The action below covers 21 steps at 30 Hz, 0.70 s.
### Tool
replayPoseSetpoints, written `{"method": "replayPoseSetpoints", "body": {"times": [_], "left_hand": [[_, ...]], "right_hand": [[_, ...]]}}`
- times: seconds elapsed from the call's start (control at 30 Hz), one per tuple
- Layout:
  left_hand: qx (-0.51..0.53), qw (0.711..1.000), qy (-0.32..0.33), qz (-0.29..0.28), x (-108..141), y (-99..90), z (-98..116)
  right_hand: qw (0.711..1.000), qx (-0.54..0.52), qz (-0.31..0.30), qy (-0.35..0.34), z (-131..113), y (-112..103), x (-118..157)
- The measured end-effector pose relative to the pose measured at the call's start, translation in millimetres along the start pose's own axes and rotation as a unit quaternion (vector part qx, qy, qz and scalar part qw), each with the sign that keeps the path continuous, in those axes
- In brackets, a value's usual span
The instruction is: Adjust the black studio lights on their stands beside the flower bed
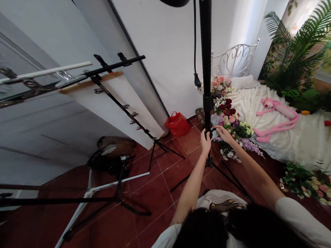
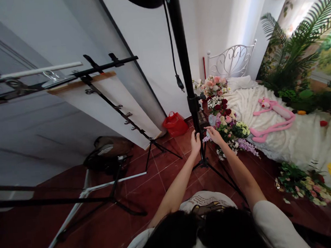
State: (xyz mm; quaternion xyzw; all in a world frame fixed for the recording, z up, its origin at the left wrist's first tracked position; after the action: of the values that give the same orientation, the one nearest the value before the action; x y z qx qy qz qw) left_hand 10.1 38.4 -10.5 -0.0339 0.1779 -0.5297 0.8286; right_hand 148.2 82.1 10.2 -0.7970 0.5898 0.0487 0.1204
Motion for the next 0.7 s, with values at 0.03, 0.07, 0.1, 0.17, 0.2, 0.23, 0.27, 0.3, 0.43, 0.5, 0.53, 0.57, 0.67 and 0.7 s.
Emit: {"method": "replayPoseSetpoints", "body": {"times": [0.03, 0.07, 0.1, 0.17, 0.2, 0.23, 0.27, 0.3, 0.43, 0.5, 0.53, 0.57, 0.67, 0.7], "left_hand": [[-0.001, 1.0, 0.003, -0.001, 0.0, 0.0, 0.3], [-0.001, 1.0, 0.006, 0.0, 0.1, 0.0, 0.6], [-0.002, 1.0, 0.008, 0.002, 0.1, 0.0, 0.7], [0.0, 1.0, 0.009, 0.004, 0.1, -0.1, 0.6], [0.001, 1.0, 0.009, 0.004, 0.0, -0.1, 0.3], [0.004, 1.0, 0.009, 0.002, -0.1, -0.1, -0.2], [0.006, 1.0, 0.009, -0.001, -0.3, 0.0, -0.7], [0.01, 1.0, 0.009, -0.004, -0.6, -0.1, -1.3], [0.017, 1.0, 0.006, -0.014, -2.3, -1.0, -2.4], [0.014, 1.0, 0.005, -0.02, -2.6, -2.4, -1.6], [0.012, 1.0, 0.005, -0.022, -2.3, -3.4, -1.2], [0.011, 1.0, 0.005, -0.022, -1.5, -4.6, -1.2], [0.012, 1.0, 0.003, -0.013, 6.0, -8.3, -6.7], [0.014, 1.0, -0.003, -0.007, 10.7, -9.1, -11.4]], "right_hand": [[1.0, 0.004, 0.007, -0.006, 1.4, 1.6, 0.3], [1.0, 0.007, 0.016, -0.012, 2.4, 3.3, -0.2], [1.0, 0.01, 0.025, -0.016, 3.3, 5.0, -1.5], [0.999, 0.025, 0.045, -0.014, 5.6, 8.3, -6.8], [0.998, 0.038, 0.058, -0.004, 7.0, 9.7, -10.7], [0.996, 0.054, 0.071, 0.011, 8.3, 11.0, -15.3], [0.993, 0.072, 0.087, 0.031, 9.3, 11.9, -20.6], [0.989, 0.091, 0.103, 0.052, 10.0, 12.5, -26.3], [0.965, 0.152, 0.162, 0.141, 8.8, 12.5, -46.0], [0.958, 0.149, 0.18, 0.167, 7.4, 13.5, -48.6], [0.958, 0.128, 0.186, 0.174, 7.1, 14.7, -46.8], [0.961, 0.093, 0.189, 0.179, 7.1, 16.4, -42.7], [0.963, -0.068, 0.178, 0.189, 9.8, 22.8, -16.3], [0.959, -0.117, 0.171, 0.193, 11.3, 24.7, -3.7]]}}
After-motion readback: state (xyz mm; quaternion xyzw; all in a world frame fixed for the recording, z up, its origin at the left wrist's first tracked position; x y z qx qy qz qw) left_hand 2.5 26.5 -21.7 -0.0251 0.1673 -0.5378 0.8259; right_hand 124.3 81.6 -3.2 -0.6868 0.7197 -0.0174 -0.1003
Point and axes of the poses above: each hand's wrist, its own x-axis away from the middle knuckle, its own y-axis out of the palm, z = x × y, the point moved 2 cm from there along -x, towards the middle knuckle, and after that the axes turned 9 degrees about -x, right-handed, at the moved point
